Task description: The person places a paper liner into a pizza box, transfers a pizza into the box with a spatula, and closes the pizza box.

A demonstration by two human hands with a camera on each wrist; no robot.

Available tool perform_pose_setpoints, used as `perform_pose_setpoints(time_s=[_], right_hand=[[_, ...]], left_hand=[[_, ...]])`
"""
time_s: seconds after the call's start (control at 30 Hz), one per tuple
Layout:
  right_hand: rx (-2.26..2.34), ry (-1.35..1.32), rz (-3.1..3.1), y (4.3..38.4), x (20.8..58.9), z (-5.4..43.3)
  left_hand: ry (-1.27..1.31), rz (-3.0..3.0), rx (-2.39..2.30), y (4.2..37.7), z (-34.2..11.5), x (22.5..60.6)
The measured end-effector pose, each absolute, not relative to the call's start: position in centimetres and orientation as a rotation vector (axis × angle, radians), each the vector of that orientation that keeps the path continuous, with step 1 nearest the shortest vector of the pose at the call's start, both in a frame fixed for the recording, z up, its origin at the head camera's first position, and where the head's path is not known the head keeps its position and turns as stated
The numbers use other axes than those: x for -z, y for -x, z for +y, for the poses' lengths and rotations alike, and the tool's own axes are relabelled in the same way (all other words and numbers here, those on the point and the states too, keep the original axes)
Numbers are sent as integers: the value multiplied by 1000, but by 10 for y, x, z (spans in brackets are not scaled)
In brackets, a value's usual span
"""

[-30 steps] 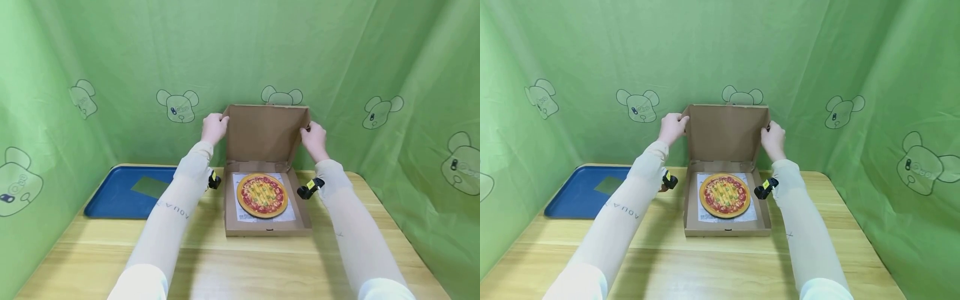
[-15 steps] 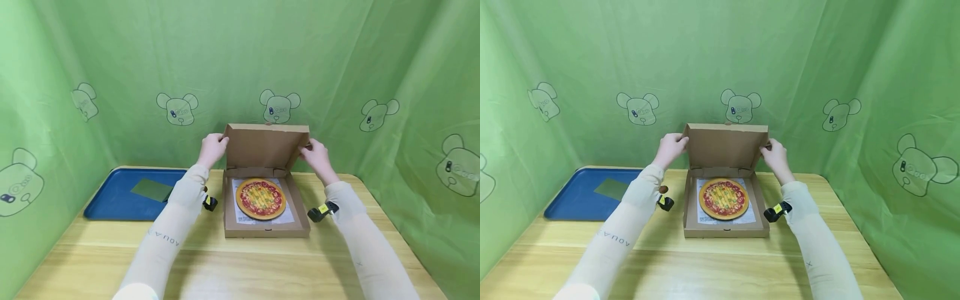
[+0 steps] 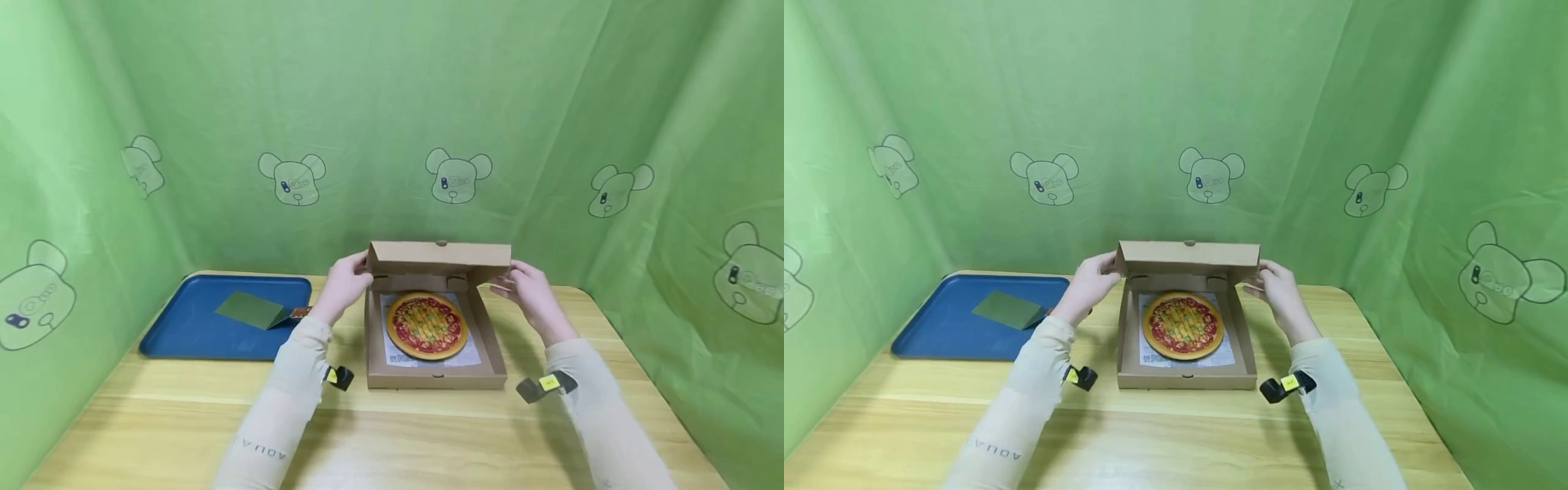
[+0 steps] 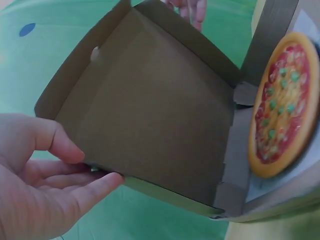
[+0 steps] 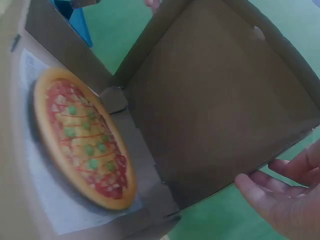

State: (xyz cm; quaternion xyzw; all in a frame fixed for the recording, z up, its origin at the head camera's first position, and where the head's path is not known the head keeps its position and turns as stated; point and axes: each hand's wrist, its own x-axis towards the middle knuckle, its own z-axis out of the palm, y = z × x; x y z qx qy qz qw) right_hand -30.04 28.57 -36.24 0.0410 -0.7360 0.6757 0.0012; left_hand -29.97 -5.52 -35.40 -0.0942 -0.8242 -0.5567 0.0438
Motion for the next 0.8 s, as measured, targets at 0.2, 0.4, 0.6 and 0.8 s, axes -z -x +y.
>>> perform_pose_setpoints(time_s=[0.2, 0.4, 0.6, 0.8], right_hand=[[-2394, -161, -2146, 281, 379, 295], [-2427, -93, -2208, 269, 390, 301], [-2260, -106, -2427, 258, 402, 302], [-2098, -124, -2572, 251, 413, 300]], left_hand=[[440, -2584, 1795, 275, -66, 373], [597, -2635, 1963, 258, -78, 389], [629, -2690, 2058, 248, -85, 404], [633, -2753, 2012, 244, -84, 408]])
